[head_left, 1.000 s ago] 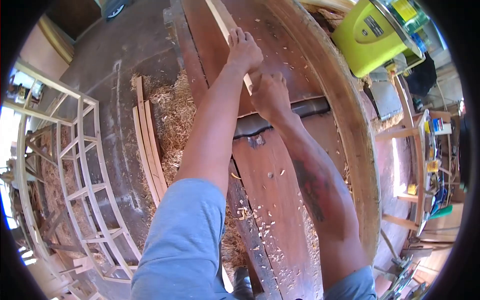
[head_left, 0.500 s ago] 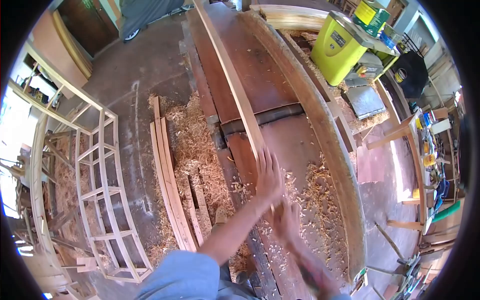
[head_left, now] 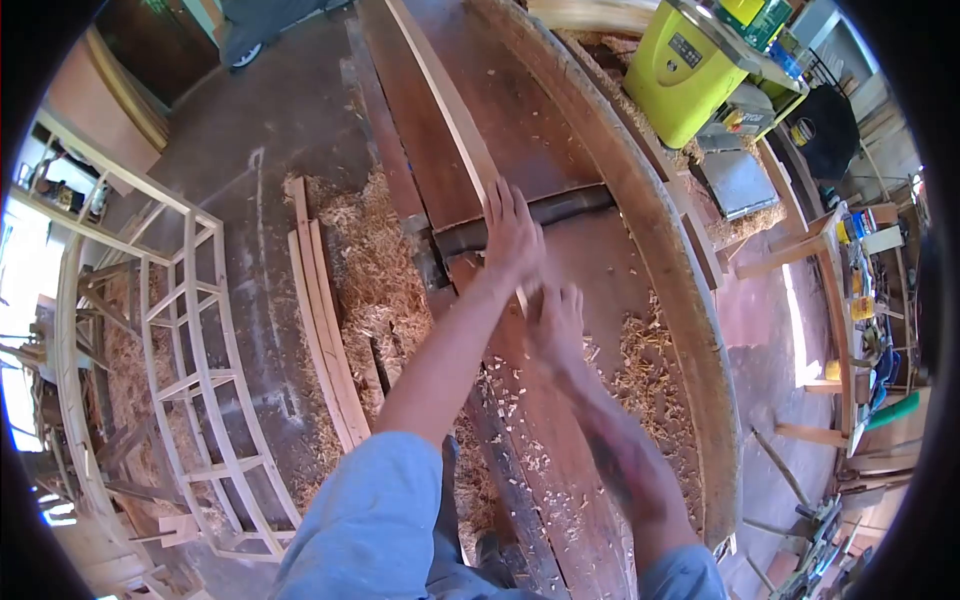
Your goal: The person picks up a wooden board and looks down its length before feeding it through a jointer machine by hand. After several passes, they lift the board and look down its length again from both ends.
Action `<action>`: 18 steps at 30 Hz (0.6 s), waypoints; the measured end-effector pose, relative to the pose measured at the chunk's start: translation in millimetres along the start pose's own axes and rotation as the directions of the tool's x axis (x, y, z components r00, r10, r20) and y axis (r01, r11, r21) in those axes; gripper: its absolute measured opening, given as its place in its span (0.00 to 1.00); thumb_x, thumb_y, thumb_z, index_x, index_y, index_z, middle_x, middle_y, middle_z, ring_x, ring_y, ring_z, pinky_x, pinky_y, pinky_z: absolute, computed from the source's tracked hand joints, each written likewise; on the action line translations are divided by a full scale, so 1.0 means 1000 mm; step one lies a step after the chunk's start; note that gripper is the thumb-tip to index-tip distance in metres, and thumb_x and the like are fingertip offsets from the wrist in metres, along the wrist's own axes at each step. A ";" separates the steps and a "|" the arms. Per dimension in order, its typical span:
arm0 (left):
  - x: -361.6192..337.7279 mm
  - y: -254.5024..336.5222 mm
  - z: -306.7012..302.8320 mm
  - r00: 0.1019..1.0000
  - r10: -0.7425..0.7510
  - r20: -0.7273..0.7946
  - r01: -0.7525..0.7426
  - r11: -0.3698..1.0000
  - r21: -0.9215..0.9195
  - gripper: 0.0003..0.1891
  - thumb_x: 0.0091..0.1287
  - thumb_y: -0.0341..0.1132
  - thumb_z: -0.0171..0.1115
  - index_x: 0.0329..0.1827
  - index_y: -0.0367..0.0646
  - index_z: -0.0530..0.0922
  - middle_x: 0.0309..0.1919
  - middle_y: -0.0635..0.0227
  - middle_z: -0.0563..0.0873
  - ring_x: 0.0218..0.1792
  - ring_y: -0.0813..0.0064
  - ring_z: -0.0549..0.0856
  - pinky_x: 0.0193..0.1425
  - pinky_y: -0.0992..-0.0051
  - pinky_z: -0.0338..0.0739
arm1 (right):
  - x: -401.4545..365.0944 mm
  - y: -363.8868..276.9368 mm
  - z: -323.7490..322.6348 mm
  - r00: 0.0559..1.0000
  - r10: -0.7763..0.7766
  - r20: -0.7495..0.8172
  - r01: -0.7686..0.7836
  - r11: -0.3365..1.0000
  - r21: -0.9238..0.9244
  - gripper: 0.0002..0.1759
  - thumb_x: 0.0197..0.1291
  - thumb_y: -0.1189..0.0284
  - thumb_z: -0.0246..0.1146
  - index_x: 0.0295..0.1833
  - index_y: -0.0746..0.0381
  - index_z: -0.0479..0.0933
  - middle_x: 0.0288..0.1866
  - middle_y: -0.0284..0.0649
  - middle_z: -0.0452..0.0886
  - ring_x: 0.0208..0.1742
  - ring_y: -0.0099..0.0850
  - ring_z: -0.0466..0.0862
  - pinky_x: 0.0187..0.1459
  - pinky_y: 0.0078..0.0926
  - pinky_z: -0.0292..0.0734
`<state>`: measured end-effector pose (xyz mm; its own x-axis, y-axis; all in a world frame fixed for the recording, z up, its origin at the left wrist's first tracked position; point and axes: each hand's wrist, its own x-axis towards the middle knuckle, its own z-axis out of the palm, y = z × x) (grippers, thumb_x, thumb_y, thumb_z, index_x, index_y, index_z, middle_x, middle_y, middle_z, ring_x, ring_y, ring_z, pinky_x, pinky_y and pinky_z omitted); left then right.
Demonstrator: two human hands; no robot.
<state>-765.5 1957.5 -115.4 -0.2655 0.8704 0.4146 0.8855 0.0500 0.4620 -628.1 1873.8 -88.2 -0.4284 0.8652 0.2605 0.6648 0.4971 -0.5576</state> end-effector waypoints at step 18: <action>0.170 -0.099 0.017 0.976 -0.117 0.182 0.080 0.977 0.199 0.37 0.67 0.37 0.49 0.74 0.21 0.51 0.76 0.36 0.50 0.78 0.40 0.45 0.81 0.50 0.37 | 0.182 -0.030 0.051 0.989 0.048 0.142 -0.022 0.983 -0.181 0.20 0.48 0.76 0.65 0.48 0.72 0.75 0.54 0.58 0.73 0.57 0.52 0.73 0.60 0.43 0.71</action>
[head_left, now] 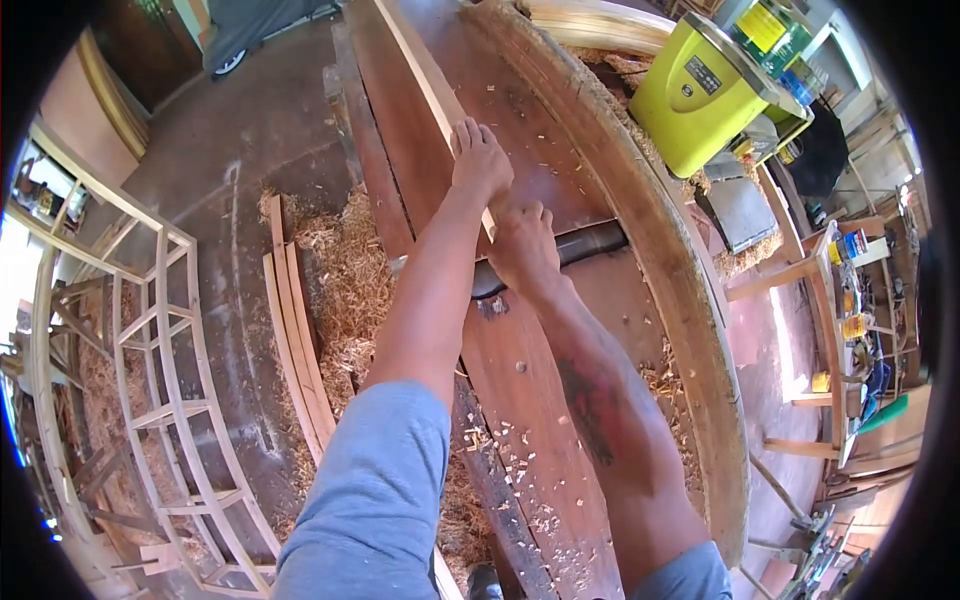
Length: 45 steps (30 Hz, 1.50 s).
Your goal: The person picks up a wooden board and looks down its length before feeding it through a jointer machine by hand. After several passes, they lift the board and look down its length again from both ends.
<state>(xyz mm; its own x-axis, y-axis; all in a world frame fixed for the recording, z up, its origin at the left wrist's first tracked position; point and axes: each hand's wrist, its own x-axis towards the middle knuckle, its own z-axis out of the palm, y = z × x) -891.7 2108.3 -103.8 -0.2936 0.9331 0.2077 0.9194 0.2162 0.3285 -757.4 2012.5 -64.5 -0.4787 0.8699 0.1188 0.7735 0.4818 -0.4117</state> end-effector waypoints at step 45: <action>-0.012 0.010 0.005 0.999 -0.023 -0.029 0.021 0.998 -0.059 0.36 0.68 0.37 0.47 0.76 0.24 0.50 0.77 0.39 0.52 0.79 0.42 0.46 0.82 0.52 0.37 | -0.010 -0.003 0.002 0.998 -0.026 -0.059 0.019 0.994 -0.111 0.19 0.56 0.70 0.65 0.48 0.72 0.76 0.52 0.55 0.75 0.56 0.50 0.75 0.58 0.41 0.73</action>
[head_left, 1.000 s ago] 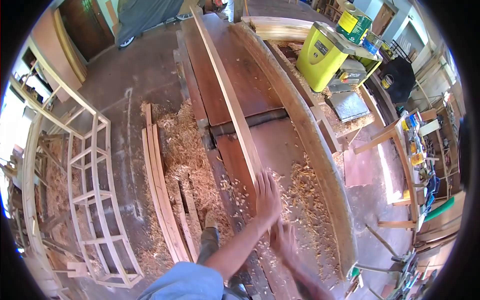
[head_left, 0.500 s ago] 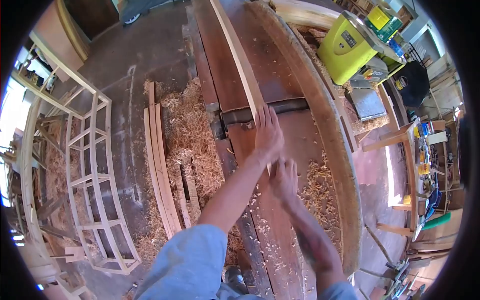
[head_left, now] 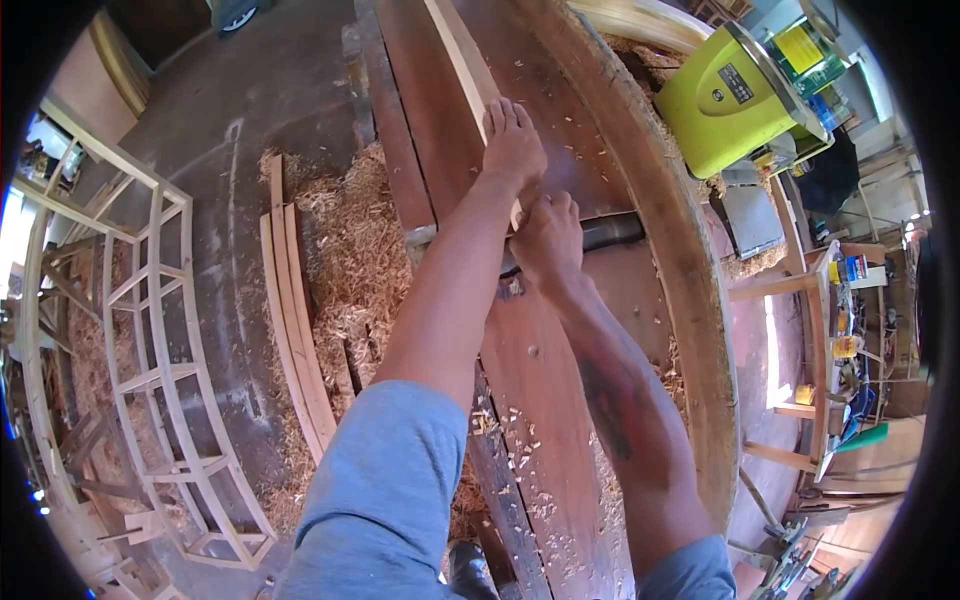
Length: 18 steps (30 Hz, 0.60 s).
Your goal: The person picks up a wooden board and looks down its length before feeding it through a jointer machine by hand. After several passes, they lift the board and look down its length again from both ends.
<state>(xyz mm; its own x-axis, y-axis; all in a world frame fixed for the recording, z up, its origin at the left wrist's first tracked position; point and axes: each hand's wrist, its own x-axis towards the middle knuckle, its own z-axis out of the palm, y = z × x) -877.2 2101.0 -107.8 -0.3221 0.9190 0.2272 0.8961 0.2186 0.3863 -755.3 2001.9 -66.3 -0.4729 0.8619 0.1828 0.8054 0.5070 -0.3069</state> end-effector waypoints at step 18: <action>-0.296 0.141 -0.026 0.993 0.066 -0.096 -0.078 0.989 -0.125 0.38 0.63 0.32 0.53 0.72 0.18 0.52 0.73 0.30 0.54 0.77 0.36 0.50 0.80 0.47 0.44 | -0.299 0.055 -0.074 0.995 0.081 0.059 -0.087 0.990 0.109 0.17 0.60 0.68 0.64 0.51 0.65 0.74 0.40 0.54 0.74 0.44 0.52 0.74 0.46 0.50 0.70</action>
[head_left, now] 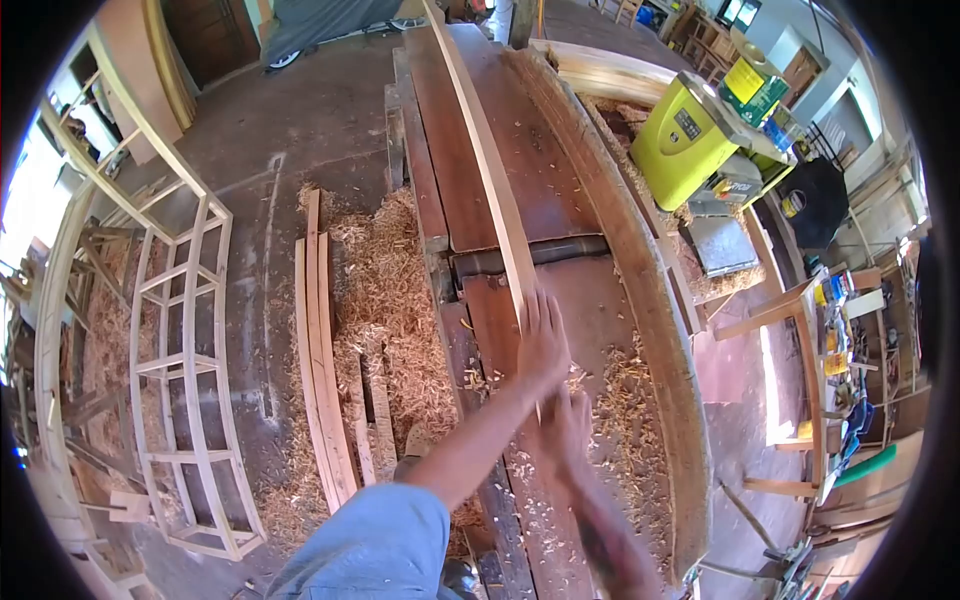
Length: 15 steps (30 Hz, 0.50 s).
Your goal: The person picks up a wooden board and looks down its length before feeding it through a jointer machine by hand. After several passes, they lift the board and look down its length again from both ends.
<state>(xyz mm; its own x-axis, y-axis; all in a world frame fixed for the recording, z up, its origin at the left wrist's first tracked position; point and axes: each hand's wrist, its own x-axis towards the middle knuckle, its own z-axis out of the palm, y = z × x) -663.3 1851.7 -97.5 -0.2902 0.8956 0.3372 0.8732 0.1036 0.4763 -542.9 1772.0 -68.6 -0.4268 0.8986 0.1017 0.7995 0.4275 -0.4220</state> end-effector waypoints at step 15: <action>-0.024 0.027 -0.002 0.997 -0.070 0.018 0.070 0.997 0.010 0.37 0.63 0.32 0.54 0.73 0.20 0.54 0.73 0.34 0.57 0.77 0.41 0.53 0.82 0.52 0.44 | -0.027 0.010 -0.012 0.995 -0.054 -0.089 0.049 0.998 -0.050 0.19 0.58 0.74 0.65 0.55 0.63 0.73 0.35 0.49 0.72 0.40 0.49 0.73 0.39 0.47 0.70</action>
<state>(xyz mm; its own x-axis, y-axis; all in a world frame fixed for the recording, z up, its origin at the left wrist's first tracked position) -633.7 1832.4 -91.2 -0.3437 0.8939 0.2879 0.8545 0.1705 0.4907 -518.7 1752.8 -65.0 -0.4297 0.8796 0.2043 0.7974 0.4758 -0.3713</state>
